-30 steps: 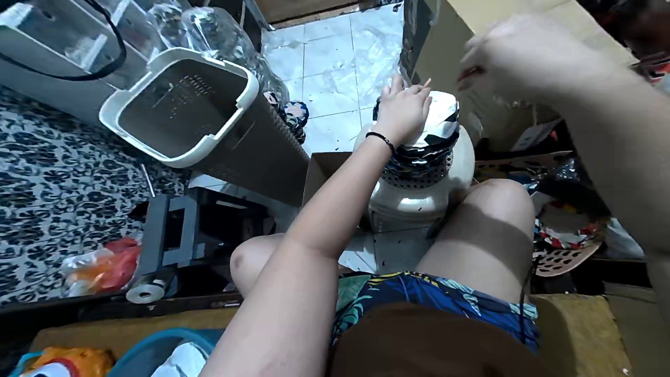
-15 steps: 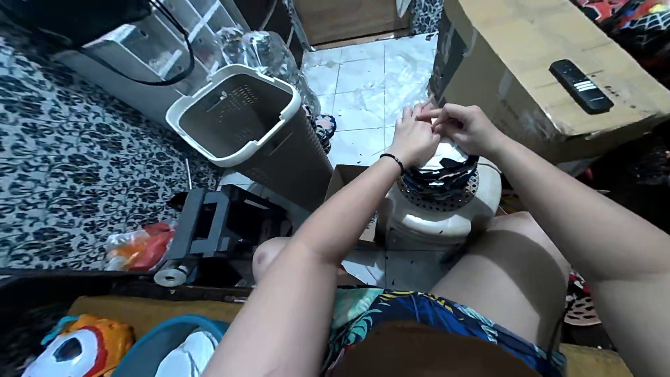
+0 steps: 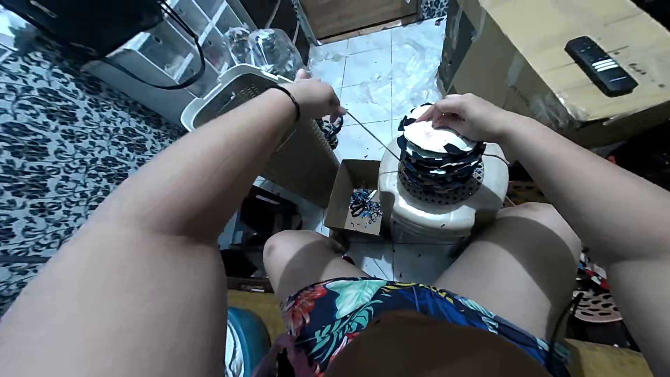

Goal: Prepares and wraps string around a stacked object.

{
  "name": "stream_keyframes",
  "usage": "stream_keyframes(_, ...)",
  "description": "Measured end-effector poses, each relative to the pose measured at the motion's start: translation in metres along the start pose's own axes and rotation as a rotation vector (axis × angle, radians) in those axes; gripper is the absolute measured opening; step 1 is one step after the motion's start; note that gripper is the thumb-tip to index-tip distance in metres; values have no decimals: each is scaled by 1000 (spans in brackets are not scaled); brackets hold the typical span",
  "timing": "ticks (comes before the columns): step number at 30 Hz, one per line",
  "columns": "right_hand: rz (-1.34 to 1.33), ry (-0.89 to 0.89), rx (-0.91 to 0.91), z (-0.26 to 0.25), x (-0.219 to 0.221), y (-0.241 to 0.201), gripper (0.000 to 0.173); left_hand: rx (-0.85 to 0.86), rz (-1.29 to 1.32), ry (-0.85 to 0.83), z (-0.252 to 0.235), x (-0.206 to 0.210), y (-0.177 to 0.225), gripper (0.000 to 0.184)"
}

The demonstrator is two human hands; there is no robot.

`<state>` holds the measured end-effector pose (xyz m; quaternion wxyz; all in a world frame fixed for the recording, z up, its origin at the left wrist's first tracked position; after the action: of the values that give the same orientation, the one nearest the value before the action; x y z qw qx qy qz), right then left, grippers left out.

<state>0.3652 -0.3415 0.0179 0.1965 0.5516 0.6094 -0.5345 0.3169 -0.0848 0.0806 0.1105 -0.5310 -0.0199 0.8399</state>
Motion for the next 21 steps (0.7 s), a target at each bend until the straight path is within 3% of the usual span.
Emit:
stream_keyframes(3,59,3,14,-7,4,3,15,44,229,-6,-1,-15,5,44)
stream_keyframes(5,75,47,-47,-12,11,3,17,68,282,84,-9,-28,17,41)
stream_keyframes(10,87,-58,-49,-21,15,-15,11,107,233,317,-16,-70,83,35)
stream_keyframes(16,175,-99,472,-4,0,-27,17,254,-52,562,16,-65,177,30)
stream_keyframes(21,49,83,716,31,-3,-38,22,340,-15,892,45,-28,201,25)
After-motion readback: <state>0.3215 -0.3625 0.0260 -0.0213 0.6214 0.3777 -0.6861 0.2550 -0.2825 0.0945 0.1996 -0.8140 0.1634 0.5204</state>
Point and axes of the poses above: each hand's wrist, its own z-axis away from the middle knuckle, its own x-axis out of the palm, y = z × x, the point moved 7 cm from there along -z, towards the middle knuckle, and after that the axes turned 5 degrees about z, right-handed, at the moved point
